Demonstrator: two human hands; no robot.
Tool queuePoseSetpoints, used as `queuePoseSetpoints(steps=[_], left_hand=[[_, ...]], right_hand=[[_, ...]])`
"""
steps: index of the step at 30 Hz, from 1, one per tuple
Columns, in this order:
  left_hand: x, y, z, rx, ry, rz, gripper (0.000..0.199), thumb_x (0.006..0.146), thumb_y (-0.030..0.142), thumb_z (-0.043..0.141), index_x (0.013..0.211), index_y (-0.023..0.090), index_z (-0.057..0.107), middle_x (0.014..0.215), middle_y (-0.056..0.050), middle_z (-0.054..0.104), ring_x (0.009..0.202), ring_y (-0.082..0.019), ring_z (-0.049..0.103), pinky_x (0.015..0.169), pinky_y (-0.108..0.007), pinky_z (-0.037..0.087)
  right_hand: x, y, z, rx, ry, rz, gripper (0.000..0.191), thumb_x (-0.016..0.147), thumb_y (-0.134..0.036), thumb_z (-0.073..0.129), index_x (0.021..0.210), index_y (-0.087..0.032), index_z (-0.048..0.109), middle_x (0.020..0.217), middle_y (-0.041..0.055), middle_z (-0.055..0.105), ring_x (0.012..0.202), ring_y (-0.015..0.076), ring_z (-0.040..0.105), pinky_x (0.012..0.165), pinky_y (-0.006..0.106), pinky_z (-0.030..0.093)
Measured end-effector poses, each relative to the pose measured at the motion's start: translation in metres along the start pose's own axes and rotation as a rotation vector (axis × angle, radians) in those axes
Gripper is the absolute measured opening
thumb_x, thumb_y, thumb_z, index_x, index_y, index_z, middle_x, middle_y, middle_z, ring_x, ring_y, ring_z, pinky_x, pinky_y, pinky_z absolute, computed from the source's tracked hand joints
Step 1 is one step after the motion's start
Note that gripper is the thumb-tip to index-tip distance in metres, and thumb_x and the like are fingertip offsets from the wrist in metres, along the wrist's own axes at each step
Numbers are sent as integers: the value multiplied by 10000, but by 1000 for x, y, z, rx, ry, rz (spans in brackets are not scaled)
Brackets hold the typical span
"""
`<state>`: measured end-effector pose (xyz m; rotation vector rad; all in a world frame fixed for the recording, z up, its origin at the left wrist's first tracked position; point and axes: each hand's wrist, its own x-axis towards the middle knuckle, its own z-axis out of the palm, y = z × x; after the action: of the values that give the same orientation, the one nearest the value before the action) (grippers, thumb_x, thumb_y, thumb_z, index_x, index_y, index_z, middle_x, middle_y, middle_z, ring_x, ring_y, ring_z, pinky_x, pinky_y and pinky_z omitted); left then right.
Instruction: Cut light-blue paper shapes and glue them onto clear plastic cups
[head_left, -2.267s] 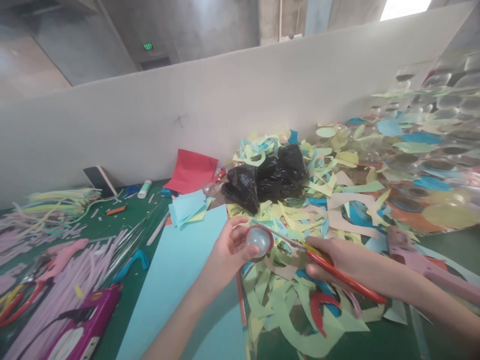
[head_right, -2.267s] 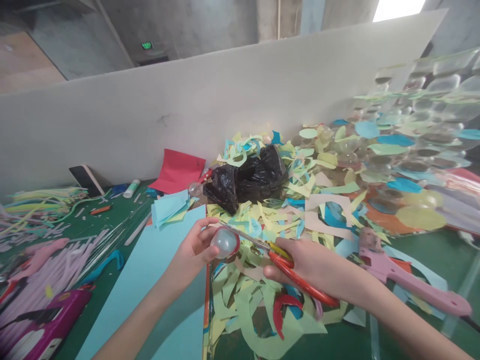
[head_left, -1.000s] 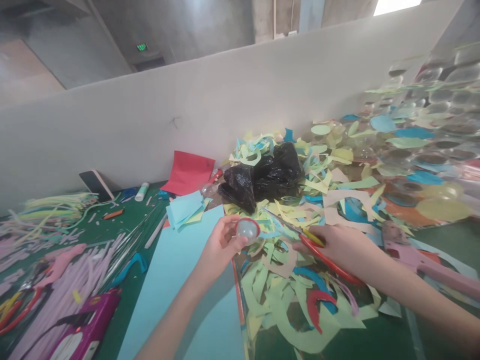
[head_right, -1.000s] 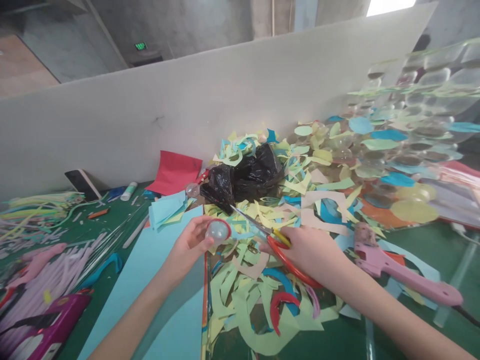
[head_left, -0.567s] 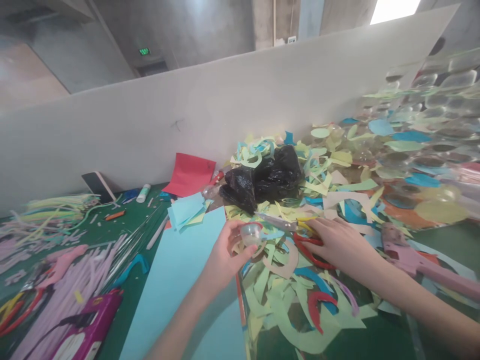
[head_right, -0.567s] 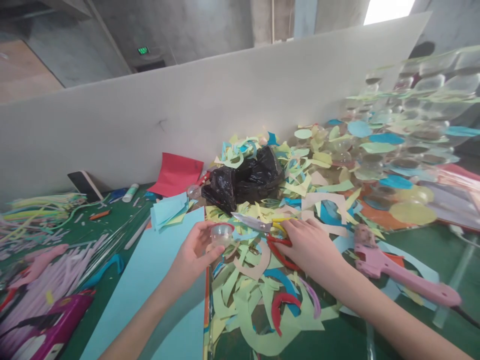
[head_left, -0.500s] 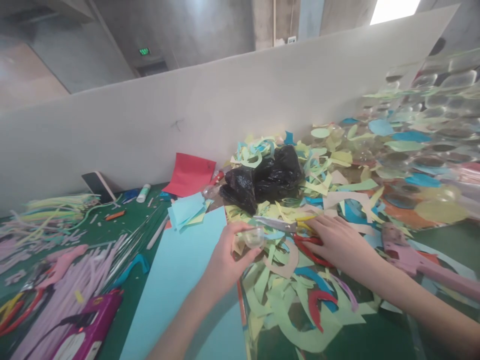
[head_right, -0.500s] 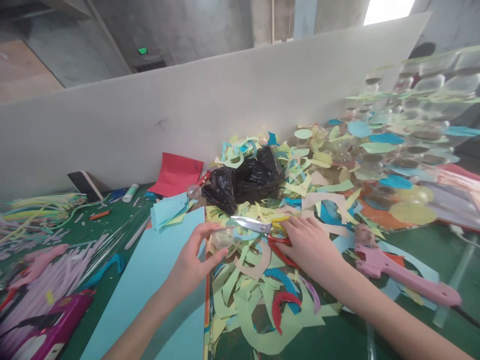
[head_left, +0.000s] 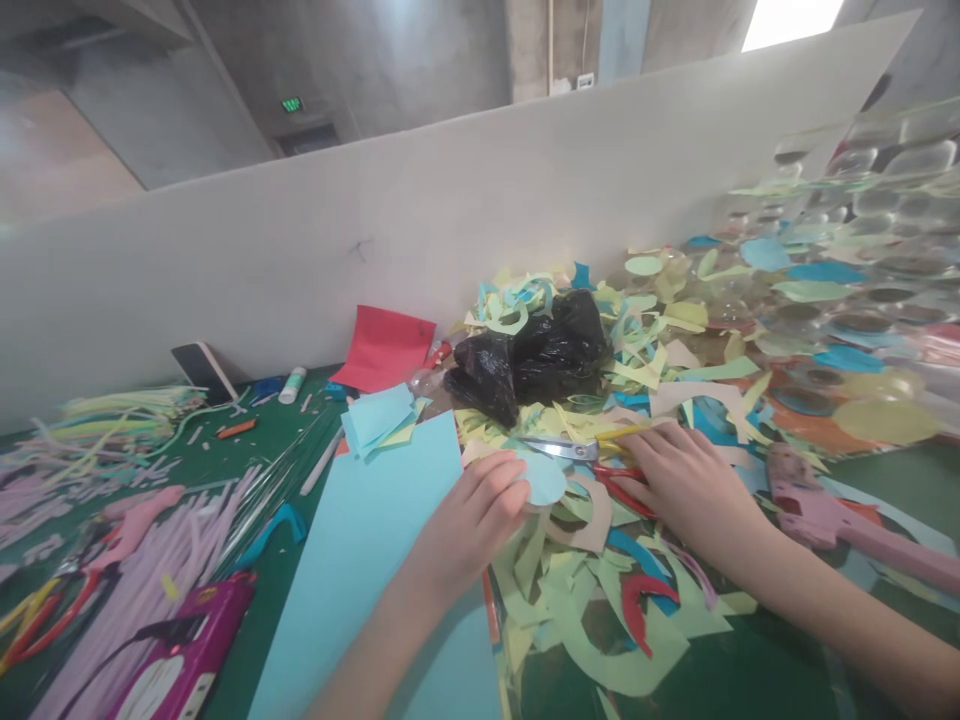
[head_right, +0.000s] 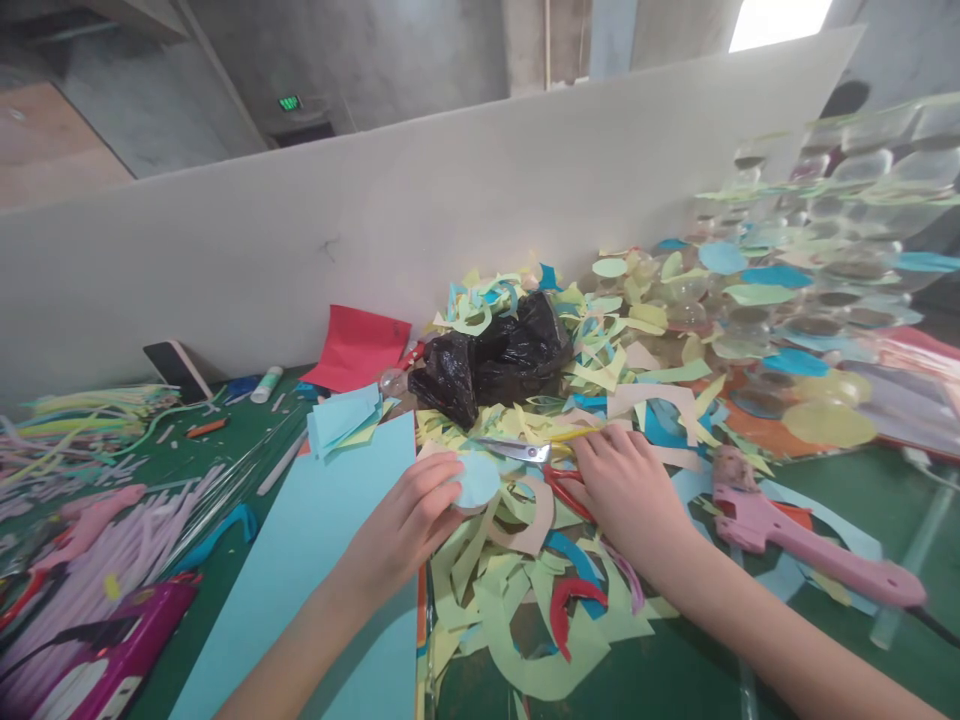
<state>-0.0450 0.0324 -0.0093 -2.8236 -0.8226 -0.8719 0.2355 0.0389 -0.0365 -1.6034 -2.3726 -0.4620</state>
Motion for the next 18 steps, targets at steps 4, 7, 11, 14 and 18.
queuePoseSetpoints(steps=[4, 7, 11, 14, 18], left_hand=[[-1, 0, 2, -80, -7, -27, 386, 897, 181, 552, 1250, 229, 404, 1163, -128, 614, 1173, -263, 581, 954, -440, 522], [-1, 0, 3, -106, -17, -46, 375, 900, 180, 545, 1249, 230, 418, 1180, -129, 616, 1194, -267, 572, 972, -456, 507], [0, 1, 2, -73, -13, -18, 376, 904, 153, 529, 1259, 227, 430, 1214, -126, 620, 1250, -272, 534, 1022, -499, 466], [1, 4, 3, -23, -51, 16, 377, 913, 161, 516, 1278, 218, 443, 1263, -129, 612, 1303, -288, 482, 1046, -530, 437], [3, 9, 3, 25, -79, 54, 323, 922, 178, 507, 1243, 212, 500, 1248, -115, 632, 1287, -278, 501, 1037, -509, 453]], right_hand=[[-1, -4, -5, -4, 29, -42, 213, 929, -221, 455, 999, -144, 642, 1020, 160, 653, 988, 332, 541, 784, 440, 440], [1, -11, -8, 57, 91, -103, 259, 953, -195, 404, 1065, -161, 635, 1068, 151, 644, 1013, 315, 547, 808, 443, 452], [4, -26, -18, 248, 230, -164, 387, 983, -398, 424, 1290, -181, 516, 1189, 142, 613, 1091, 290, 538, 878, 443, 474], [4, -36, -25, 392, 293, -298, 406, 978, -385, 456, 1343, -208, 465, 1231, 128, 615, 1143, 258, 539, 929, 427, 476], [3, -43, -27, 524, 295, -437, 276, 985, -270, 458, 1241, -197, 532, 1098, 96, 678, 1053, 210, 596, 897, 385, 490]])
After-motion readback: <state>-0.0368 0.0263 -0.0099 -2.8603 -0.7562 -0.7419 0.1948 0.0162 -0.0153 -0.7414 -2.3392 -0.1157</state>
